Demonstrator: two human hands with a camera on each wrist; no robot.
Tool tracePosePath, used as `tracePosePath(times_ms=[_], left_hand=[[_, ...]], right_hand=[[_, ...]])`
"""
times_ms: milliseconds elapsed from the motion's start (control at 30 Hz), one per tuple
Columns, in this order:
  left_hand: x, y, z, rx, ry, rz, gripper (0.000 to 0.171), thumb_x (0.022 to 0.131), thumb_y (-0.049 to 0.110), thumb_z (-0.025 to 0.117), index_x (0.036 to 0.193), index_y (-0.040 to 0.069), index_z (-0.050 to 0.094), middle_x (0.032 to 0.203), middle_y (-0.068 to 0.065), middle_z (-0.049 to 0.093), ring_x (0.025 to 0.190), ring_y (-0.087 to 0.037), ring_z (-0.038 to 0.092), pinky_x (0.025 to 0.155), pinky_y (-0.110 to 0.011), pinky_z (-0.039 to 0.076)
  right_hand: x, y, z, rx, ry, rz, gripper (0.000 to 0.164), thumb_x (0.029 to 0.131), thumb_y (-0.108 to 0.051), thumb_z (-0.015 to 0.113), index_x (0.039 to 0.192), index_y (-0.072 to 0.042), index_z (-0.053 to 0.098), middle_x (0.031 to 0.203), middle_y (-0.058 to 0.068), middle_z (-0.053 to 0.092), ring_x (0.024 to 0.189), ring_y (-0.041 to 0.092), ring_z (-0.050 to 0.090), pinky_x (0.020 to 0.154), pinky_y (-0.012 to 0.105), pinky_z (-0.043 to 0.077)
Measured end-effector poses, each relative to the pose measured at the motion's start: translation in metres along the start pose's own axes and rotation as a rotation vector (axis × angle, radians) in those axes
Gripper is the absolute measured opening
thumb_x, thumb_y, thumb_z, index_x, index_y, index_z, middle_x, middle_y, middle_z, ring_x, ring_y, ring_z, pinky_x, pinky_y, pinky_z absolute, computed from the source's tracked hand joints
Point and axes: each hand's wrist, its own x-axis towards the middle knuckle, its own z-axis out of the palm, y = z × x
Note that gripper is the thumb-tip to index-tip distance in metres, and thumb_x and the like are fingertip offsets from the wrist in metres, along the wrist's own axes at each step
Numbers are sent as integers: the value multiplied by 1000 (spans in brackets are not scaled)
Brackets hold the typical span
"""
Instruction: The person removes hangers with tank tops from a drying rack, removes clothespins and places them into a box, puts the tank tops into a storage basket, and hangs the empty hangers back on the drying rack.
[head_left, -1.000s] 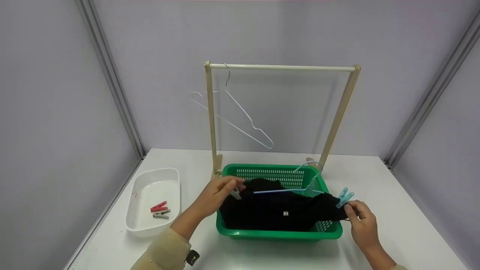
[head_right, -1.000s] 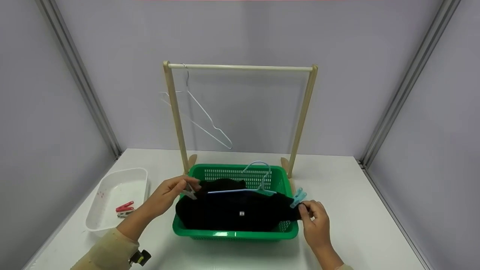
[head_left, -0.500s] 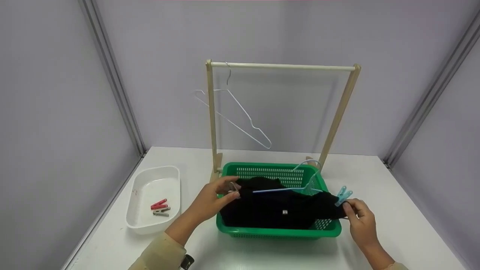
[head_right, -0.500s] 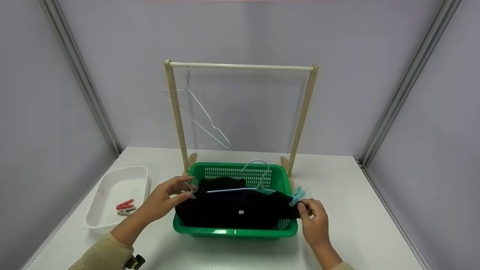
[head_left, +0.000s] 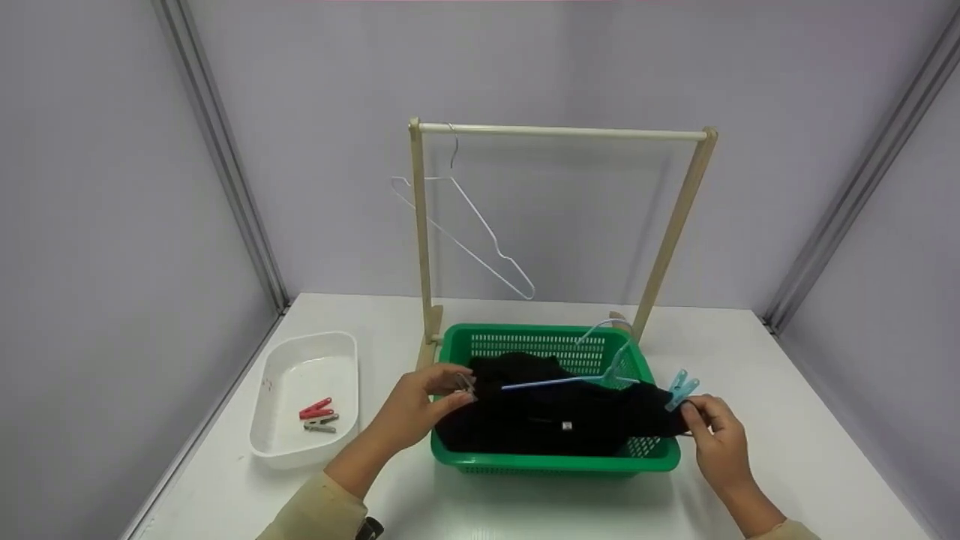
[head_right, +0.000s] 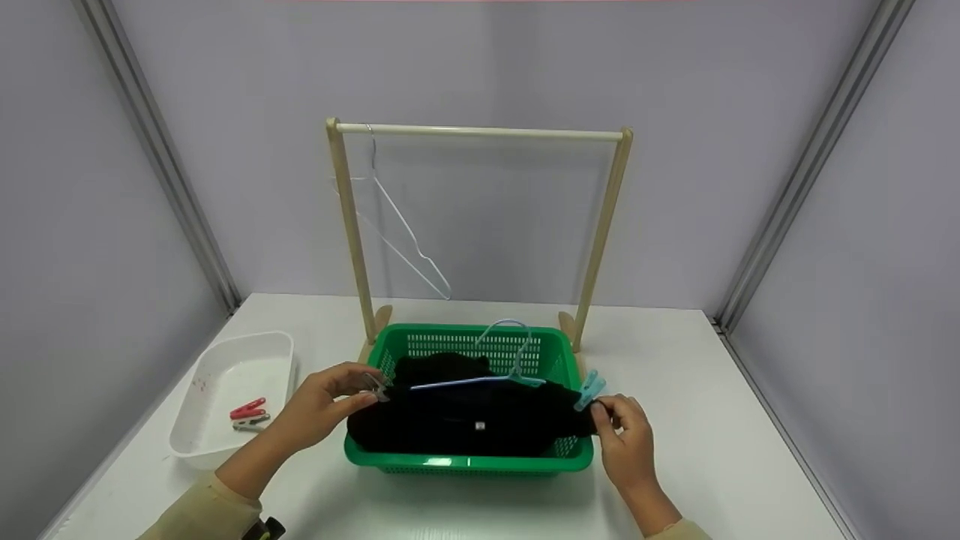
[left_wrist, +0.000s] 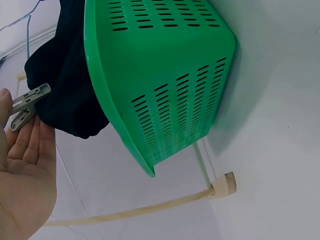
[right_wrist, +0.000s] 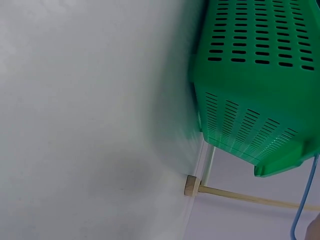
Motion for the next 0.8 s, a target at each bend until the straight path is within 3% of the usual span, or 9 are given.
tracePosePath(times_ms=[233, 433, 800], left_hand=[[-2, -1, 3, 0, 10, -1, 29, 96, 27, 68, 122, 13, 66, 108, 6, 73, 99, -13, 70, 90, -38, 56], [-2, -1, 3, -3, 19, -3, 26, 97, 25, 67, 120, 14, 66, 107, 6, 74, 98, -12, 70, 92, -41, 55], [-4, 3, 4, -32, 59, 22, 22, 96, 19, 68, 117, 14, 68, 111, 2, 74, 97, -13, 71, 90, -30, 55]], right_hand=[[0, 29, 1, -58, -4, 11, 11, 96, 8, 57, 91, 1, 64, 82, -3, 54, 70, 5, 47, 61, 13, 42], [1, 36, 0, -36, -7, 2, 12, 96, 7, 59, 91, -1, 66, 83, -2, 55, 70, 6, 48, 61, 13, 45], [0, -3, -1, 15, 4, -56, 13, 93, 14, 57, 88, 5, 64, 80, 2, 55, 69, 6, 47, 62, 14, 42]])
